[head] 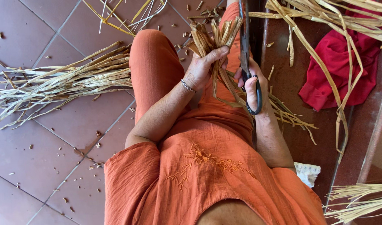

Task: The person sits on the tiled floor and uses scissors to trim the ends off bundles of dried palm leaves, cutting them one bundle at a time. They set trimmed bundles aside, gather more untrimmed leaves, and at times hold long strips across their lap to cut them to length.

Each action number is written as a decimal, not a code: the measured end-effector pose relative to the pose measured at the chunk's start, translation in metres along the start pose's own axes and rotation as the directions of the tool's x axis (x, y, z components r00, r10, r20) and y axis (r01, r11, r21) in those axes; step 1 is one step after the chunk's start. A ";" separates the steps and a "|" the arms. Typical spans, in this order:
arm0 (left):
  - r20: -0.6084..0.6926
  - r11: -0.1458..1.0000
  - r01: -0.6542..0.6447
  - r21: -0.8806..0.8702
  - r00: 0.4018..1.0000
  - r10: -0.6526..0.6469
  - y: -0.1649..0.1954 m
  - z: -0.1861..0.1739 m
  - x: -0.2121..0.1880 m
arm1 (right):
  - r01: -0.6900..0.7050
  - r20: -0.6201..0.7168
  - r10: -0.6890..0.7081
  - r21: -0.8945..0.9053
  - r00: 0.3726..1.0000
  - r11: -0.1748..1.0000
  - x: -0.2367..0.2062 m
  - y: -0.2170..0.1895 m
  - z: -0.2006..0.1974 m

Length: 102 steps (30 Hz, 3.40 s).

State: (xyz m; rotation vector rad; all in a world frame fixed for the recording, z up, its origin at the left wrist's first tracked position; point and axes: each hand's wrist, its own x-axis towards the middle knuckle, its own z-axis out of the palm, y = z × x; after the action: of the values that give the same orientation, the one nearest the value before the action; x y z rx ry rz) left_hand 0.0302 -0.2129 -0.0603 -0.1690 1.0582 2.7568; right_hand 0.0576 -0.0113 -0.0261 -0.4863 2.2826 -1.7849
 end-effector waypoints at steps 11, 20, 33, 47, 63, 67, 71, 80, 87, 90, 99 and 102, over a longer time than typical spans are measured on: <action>0.008 1.000 0.006 0.022 1.000 -0.006 0.003 0.007 -0.001 | 0.028 -0.011 -0.031 -0.213 0.999 0.977 0.002 -0.001 -0.004; 0.019 0.999 0.033 -0.002 0.999 -0.033 -0.006 0.001 0.004 | 0.181 -0.023 -0.215 -0.455 0.976 0.872 0.002 0.001 -0.010; 0.106 0.997 0.041 0.060 0.993 -0.047 -0.014 0.000 0.008 | 0.124 -0.196 -0.151 -0.143 0.969 0.982 0.007 0.026 -0.013; 0.033 0.991 0.133 -0.003 0.991 -0.133 -0.024 -0.006 0.012 | 0.266 -0.237 -0.262 -0.013 0.936 0.964 0.033 0.019 0.013; 0.161 0.996 -0.019 0.082 0.987 0.005 -0.023 -0.002 0.019 | 0.160 -0.293 -0.150 0.011 0.944 0.987 0.035 0.049 -0.033; 0.134 0.997 0.072 -0.026 0.989 -0.068 -0.020 0.005 0.019 | 0.248 -0.278 -0.242 -0.014 0.930 0.969 0.040 0.052 -0.027; 0.177 0.991 0.136 0.022 0.975 -0.137 -0.022 0.004 0.018 | 0.194 -0.258 -0.199 -0.043 0.945 0.980 0.043 0.045 -0.026; 0.180 0.978 0.200 0.065 0.961 -0.209 -0.016 0.007 0.022 | 0.202 -0.209 -0.190 0.039 0.959 0.979 0.032 0.045 -0.008; 0.089 0.992 0.104 0.073 0.990 -0.111 -0.011 0.010 0.020 | 0.250 -0.273 -0.230 0.039 0.934 0.967 0.033 0.053 -0.022; 0.166 0.986 0.106 0.126 0.978 -0.127 -0.012 0.008 0.017 | 0.100 -0.148 -0.120 -0.138 0.982 0.985 0.016 0.041 -0.028; 0.247 0.983 0.151 0.105 0.953 -0.173 -0.007 0.015 0.017 | 0.141 -0.015 -0.174 -0.523 0.985 0.841 0.003 0.008 -0.030; 0.231 0.978 0.170 0.119 0.953 -0.194 -0.006 0.016 0.018 | 0.133 -0.021 -0.165 -0.494 0.986 0.859 0.005 0.005 -0.030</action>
State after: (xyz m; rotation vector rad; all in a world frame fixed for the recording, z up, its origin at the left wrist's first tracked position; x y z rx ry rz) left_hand 0.0137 -0.1955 -0.0557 0.0790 1.0517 2.4781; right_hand 0.0417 0.0147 -0.0235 -0.7147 2.8184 -1.2663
